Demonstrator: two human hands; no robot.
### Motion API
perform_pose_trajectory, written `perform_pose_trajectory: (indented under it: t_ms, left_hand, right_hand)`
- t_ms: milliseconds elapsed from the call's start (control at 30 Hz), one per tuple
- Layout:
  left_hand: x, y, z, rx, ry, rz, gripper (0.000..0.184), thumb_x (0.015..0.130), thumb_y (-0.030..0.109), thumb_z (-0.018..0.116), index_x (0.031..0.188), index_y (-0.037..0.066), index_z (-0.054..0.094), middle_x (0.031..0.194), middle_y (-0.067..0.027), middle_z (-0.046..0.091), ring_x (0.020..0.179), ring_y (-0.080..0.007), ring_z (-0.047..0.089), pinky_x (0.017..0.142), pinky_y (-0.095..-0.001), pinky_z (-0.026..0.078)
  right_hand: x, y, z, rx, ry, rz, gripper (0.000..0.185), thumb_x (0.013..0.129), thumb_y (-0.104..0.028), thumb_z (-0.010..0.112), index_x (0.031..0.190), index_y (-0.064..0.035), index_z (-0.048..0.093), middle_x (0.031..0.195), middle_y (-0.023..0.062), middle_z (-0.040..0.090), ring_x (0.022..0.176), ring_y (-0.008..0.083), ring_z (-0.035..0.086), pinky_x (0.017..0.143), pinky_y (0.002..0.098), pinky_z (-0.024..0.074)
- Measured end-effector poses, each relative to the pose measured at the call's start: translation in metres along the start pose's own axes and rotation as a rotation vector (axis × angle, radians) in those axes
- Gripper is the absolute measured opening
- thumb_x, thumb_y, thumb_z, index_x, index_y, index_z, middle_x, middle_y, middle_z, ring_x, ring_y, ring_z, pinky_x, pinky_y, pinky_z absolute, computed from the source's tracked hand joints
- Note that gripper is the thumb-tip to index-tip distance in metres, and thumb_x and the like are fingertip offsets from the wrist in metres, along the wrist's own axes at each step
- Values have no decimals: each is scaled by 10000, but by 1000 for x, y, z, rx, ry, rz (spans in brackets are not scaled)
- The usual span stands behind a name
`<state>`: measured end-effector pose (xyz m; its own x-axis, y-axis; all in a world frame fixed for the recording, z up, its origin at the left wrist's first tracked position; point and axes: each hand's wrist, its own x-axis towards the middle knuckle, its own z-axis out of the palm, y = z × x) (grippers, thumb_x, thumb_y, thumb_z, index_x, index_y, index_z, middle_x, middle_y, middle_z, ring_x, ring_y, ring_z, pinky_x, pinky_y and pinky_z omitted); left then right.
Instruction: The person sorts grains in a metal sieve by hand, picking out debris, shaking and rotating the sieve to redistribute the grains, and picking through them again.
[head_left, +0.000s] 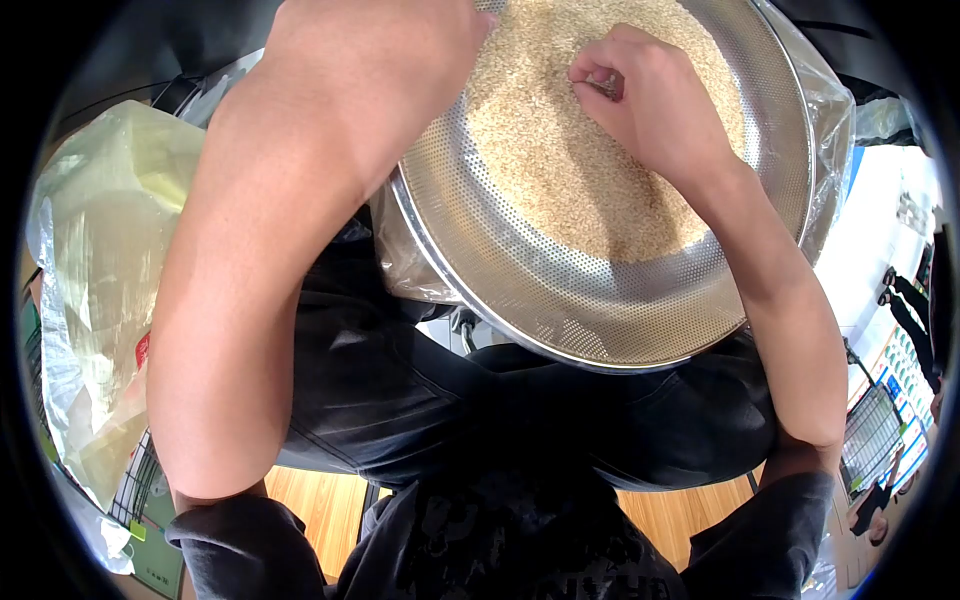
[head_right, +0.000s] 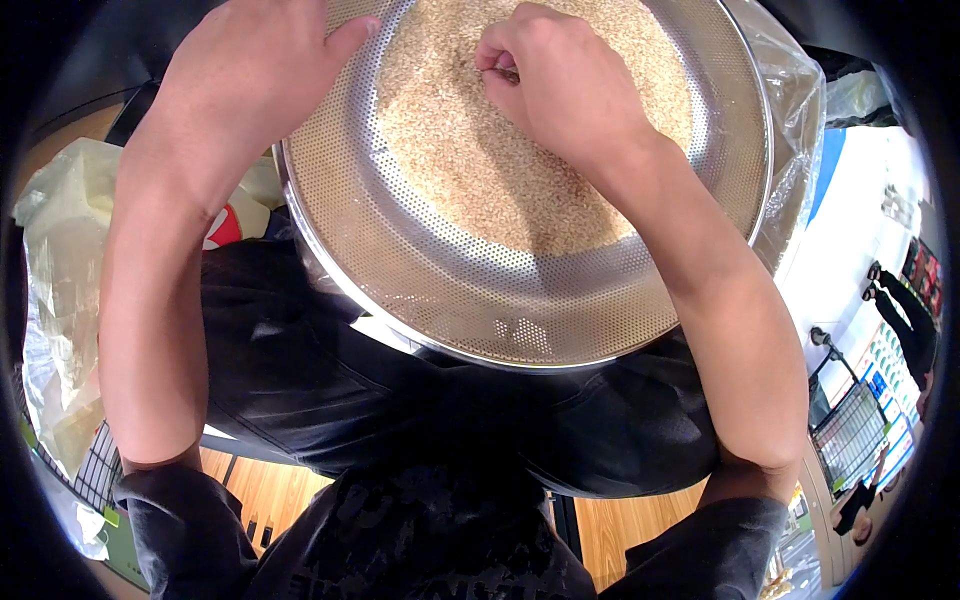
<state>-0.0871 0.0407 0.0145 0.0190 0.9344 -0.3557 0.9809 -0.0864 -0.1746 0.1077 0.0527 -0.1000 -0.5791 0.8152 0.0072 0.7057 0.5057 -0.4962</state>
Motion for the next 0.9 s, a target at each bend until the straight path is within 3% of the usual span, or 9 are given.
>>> perform_pose_trajectory:
  t_ms: [333, 533, 633, 700, 733, 800, 833, 900]
  left_hand:
    - [4, -5, 4, -22, -14, 39, 448, 1028, 334, 564, 998, -93, 698, 918, -246, 737, 913, -357, 739, 844, -421, 608]
    - [1, -9, 11, -25, 59, 62, 452, 1026, 339, 563, 993, -89, 704, 949, -250, 735, 933, -367, 733, 860, -435, 597]
    - [1, -8, 9, -55, 70, 53, 449, 1027, 341, 562, 998, -82, 712, 972, -248, 735, 949, -372, 729, 875, -443, 588]
    - [1, -9, 9, -77, 55, 26, 447, 1027, 342, 562, 1002, -77, 716, 982, -246, 736, 956, -375, 728, 882, -447, 585]
    - [1, -11, 11, -66, 65, 61, 450, 1030, 347, 561, 1004, -73, 719, 988, -244, 736, 960, -373, 728, 883, -444, 585]
    - [1, -13, 11, -54, 74, 94, 453, 1033, 353, 560, 1006, -69, 723, 994, -243, 737, 964, -371, 729, 883, -442, 586]
    - [2, -11, 10, -42, 58, 78, 456, 1036, 355, 557, 999, -67, 726, 991, -241, 738, 960, -370, 731, 880, -440, 588]
    - [1, -10, 5, -31, 42, 60, 459, 1039, 357, 555, 991, -65, 729, 987, -239, 739, 956, -368, 733, 877, -438, 589]
  right_hand:
    - [1, -4, -2, -26, -23, 27, 93, 859, -87, 774, 938, -45, 749, 900, 82, 707, 743, 212, 700, 672, 345, 569]
    - [-1, -3, -9, 100, -26, 4, 110, 913, -79, 715, 1018, -49, 697, 876, 73, 655, 731, 195, 650, 684, 332, 540]
    - [-4, 8, -7, 246, -44, 45, 97, 965, -73, 660, 1057, -55, 635, 860, 16, 600, 711, 138, 584, 674, 300, 505]
    - [1, 12, -8, 581, -191, 92, 42, 1009, -111, 617, 1040, -87, 604, 859, -46, 550, 693, 74, 510, 638, 254, 440]
    - [1, 13, -10, 582, -192, 88, 42, 1009, -111, 617, 1040, -87, 604, 859, -46, 550, 693, 74, 510, 638, 254, 440]
    - [1, 8, -22, 840, -322, 359, 45, 1040, -163, 566, 1009, -136, 586, 863, -80, 521, 701, 40, 458, 601, 227, 356]
    - [2, 6, -24, 841, -323, 358, 45, 1040, -163, 566, 1009, -136, 586, 863, -80, 521, 701, 40, 458, 601, 227, 356]
    - [2, 5, -27, 1130, -345, 442, 76, 1046, -212, 510, 1017, -163, 561, 890, -65, 511, 710, 40, 425, 594, 213, 313]
